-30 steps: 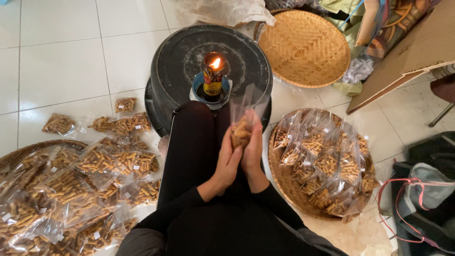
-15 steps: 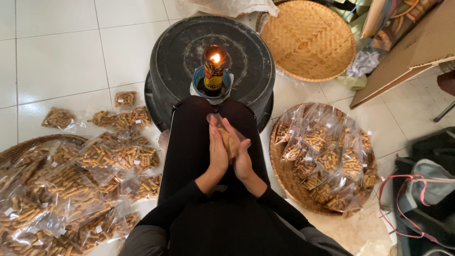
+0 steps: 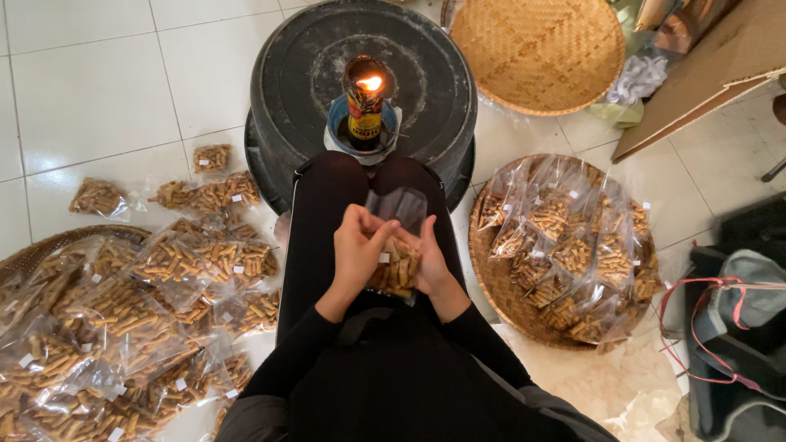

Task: The person sits on the floor and heat-seals clear plastic bags filled with stick-shaped snacks over a candle flame, pressing the bag opening flat against the flame to melt it closed. They set finished bags aside, take new filled bags from baskets around them, and repeat the sealing.

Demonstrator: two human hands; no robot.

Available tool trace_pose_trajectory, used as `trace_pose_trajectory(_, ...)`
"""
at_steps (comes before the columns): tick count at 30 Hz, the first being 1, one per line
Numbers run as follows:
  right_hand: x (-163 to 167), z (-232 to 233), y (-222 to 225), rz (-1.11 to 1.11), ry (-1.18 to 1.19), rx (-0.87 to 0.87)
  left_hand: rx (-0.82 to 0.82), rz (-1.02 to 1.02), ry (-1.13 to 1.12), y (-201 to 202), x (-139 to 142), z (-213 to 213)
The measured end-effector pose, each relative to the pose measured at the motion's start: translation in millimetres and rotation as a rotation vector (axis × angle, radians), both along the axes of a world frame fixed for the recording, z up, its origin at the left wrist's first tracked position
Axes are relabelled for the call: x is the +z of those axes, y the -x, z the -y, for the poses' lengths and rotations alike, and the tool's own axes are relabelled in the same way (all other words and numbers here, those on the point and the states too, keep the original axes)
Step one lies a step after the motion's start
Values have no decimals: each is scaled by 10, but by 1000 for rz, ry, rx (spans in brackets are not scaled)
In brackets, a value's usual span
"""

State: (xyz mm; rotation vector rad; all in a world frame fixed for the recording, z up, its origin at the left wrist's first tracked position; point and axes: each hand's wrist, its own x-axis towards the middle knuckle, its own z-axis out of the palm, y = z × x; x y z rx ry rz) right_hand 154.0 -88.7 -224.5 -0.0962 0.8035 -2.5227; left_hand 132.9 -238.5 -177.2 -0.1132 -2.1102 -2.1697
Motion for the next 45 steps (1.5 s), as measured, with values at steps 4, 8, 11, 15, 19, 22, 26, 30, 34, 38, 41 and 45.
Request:
trace_pose_trajectory(4, 39, -12, -33, -417, -475, -458, 150, -5, 130, -44, -36, -58)
trace_pose_trajectory(8, 66, -31, 10, -347, -752, -743, 125, 101, -18, -116, -59, -131)
trace_pose_trajectory(11, 91, -42, 69, -298, -718, -784, 139, -31, -11, -115, -137, -147)
trace_pose_trajectory(15, 139, -115, 100, -263, -707, -710, 29, -31, -373, 5, -289, -65)
trace_pose_trajectory(19, 165, -224, 137, -192, -711, -670, -42, 135, -501, 105, -377, 35)
trace_pose_trajectory(22, 178, -276, 166, -163, -697, -681, 6, 136, -492, 136, -337, 66)
trace_pose_trajectory(26, 203, -308, 193, -209, -679, -704, 17, 155, -417, 139, -152, 108)
trace_pose_trajectory(30, 209, -308, 187, -349, -660, -706, -17, 0, -238, 38, 81, 180)
trace_pose_trajectory(34, 263, -352, 139, -417, -765, -636, -43, -78, -110, -39, 286, 262)
trace_pose_trajectory(38, 445, -440, 81, -382, -880, -506, -110, -286, 342, -36, 449, 421)
trace_pose_trajectory(41, 617, -470, 74, -487, -948, -442, -150, -283, 436, -17, 519, 482)
trace_pose_trajectory(45, 783, -454, 77, -538, -1091, -465, -174, -291, 376, 65, 546, 497)
